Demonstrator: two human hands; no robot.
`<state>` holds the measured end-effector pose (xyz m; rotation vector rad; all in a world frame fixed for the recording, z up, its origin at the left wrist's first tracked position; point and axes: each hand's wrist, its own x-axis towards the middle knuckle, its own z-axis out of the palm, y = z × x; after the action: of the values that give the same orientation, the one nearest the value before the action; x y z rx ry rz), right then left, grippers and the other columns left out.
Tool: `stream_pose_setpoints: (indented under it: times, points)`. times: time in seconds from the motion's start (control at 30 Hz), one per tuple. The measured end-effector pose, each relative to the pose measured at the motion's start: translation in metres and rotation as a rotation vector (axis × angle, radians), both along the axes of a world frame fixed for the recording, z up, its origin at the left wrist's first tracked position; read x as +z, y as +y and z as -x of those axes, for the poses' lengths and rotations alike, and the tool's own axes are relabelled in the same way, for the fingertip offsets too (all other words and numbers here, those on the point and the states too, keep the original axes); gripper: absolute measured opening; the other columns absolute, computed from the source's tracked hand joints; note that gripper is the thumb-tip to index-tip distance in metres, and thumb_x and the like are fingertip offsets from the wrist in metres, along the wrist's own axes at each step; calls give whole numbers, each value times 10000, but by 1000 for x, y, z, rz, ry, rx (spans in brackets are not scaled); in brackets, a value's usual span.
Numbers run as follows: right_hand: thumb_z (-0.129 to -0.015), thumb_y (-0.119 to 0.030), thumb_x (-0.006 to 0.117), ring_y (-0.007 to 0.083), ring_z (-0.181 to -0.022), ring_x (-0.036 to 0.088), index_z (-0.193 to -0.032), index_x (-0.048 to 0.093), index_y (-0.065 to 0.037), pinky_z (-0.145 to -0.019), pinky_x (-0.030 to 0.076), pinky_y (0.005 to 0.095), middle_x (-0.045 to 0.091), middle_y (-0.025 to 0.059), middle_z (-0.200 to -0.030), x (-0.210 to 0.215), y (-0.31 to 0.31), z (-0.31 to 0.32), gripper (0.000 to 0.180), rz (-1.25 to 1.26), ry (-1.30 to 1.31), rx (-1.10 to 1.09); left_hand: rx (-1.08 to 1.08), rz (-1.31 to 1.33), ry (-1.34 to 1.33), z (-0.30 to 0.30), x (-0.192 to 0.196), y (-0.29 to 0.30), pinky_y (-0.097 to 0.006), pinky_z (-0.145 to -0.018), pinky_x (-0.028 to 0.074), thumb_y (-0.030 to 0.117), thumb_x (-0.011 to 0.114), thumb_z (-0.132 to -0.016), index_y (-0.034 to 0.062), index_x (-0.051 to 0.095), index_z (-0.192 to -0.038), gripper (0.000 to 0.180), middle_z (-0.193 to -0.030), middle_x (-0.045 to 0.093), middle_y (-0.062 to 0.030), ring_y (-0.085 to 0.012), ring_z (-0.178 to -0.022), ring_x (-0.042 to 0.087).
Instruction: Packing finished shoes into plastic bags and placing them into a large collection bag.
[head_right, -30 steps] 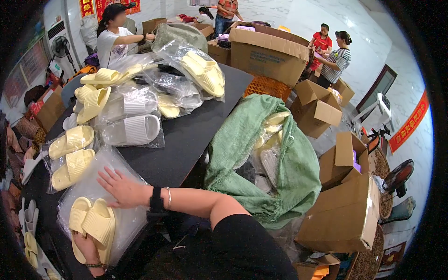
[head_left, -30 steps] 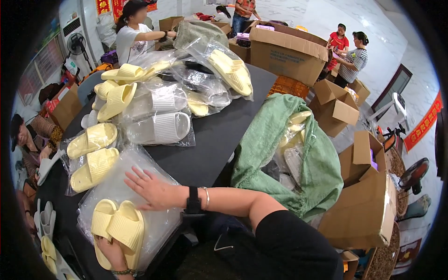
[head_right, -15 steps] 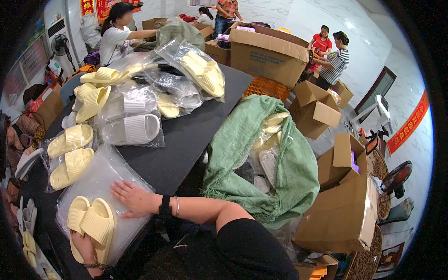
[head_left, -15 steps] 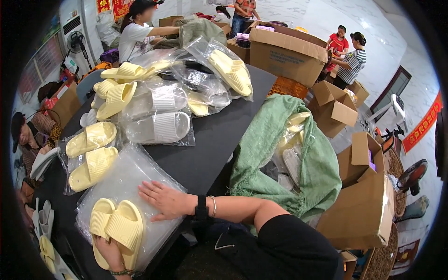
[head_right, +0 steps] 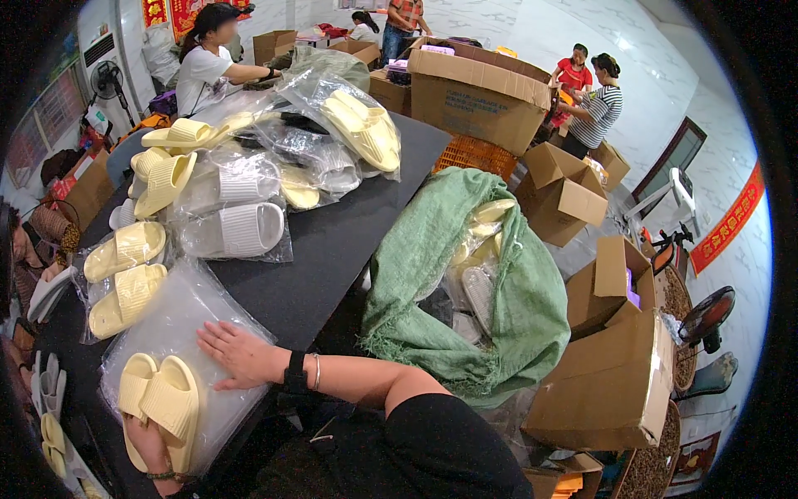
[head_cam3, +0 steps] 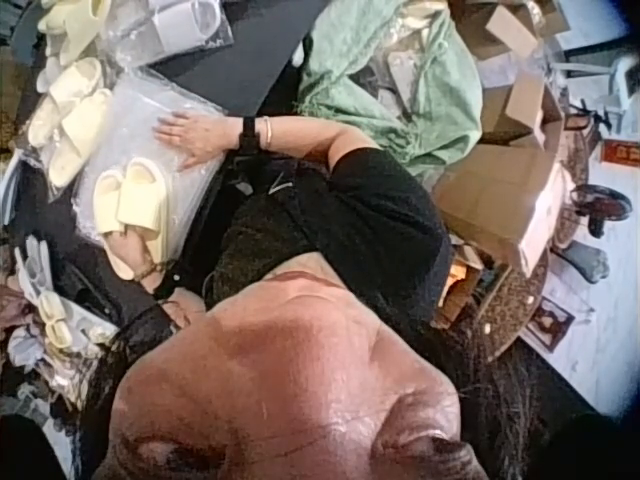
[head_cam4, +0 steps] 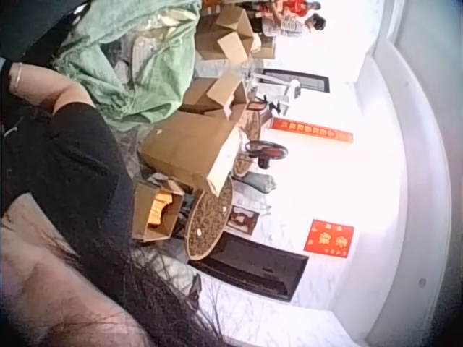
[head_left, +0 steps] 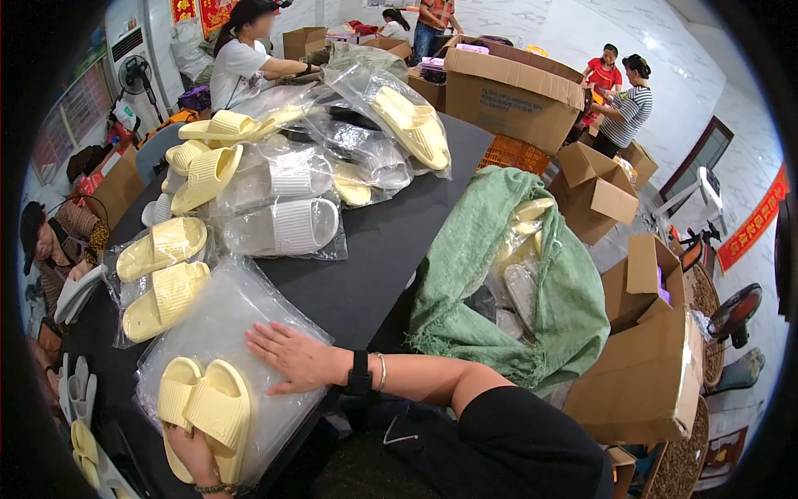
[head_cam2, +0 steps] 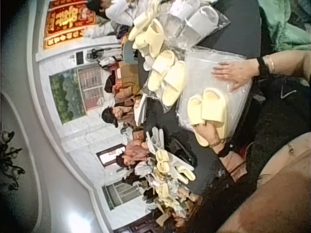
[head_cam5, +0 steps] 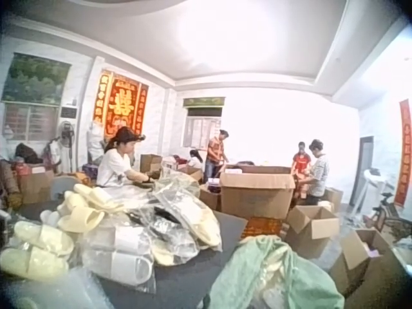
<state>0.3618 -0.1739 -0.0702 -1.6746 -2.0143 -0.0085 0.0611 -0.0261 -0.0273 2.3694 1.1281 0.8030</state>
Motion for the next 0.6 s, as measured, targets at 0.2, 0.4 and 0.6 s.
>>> stream_pose_setpoints:
  times: [0.2, 0.4, 0.6]
  points:
    - [-890, -591, 546, 380, -1480, 234, -1473, 292, 117, -1217, 166, 460, 286, 266, -1564, -2, 0, 0, 951, 2, 1, 5, 77, 8, 32, 22, -5, 10, -439, -1079, 361, 24, 640, -848, -56, 656, -1153, 315, -1249, 620, -230, -415, -1209, 519]
    - [-886, -576, 565, 381, -1481, 229, -1477, 287, 113, -1220, 159, 462, 282, 268, -1565, 2, -1, 0, 949, 12, 18, 9, 65, 7, 96, 31, -9, 16, -459, -1058, 370, 95, 649, -857, -69, 649, -1145, 331, -1240, 621, -238, -436, -1166, 530]
    - [-881, -576, 571, 381, -1483, 227, -1479, 284, 113, -1221, 157, 464, 281, 266, -1567, 0, 0, 0, 956, 14, 21, 10, 80, -20, 130, 37, -13, 20, -470, -1041, 379, 106, 649, -861, -57, 656, -1137, 321, -1224, 624, -239, -439, -1174, 521]
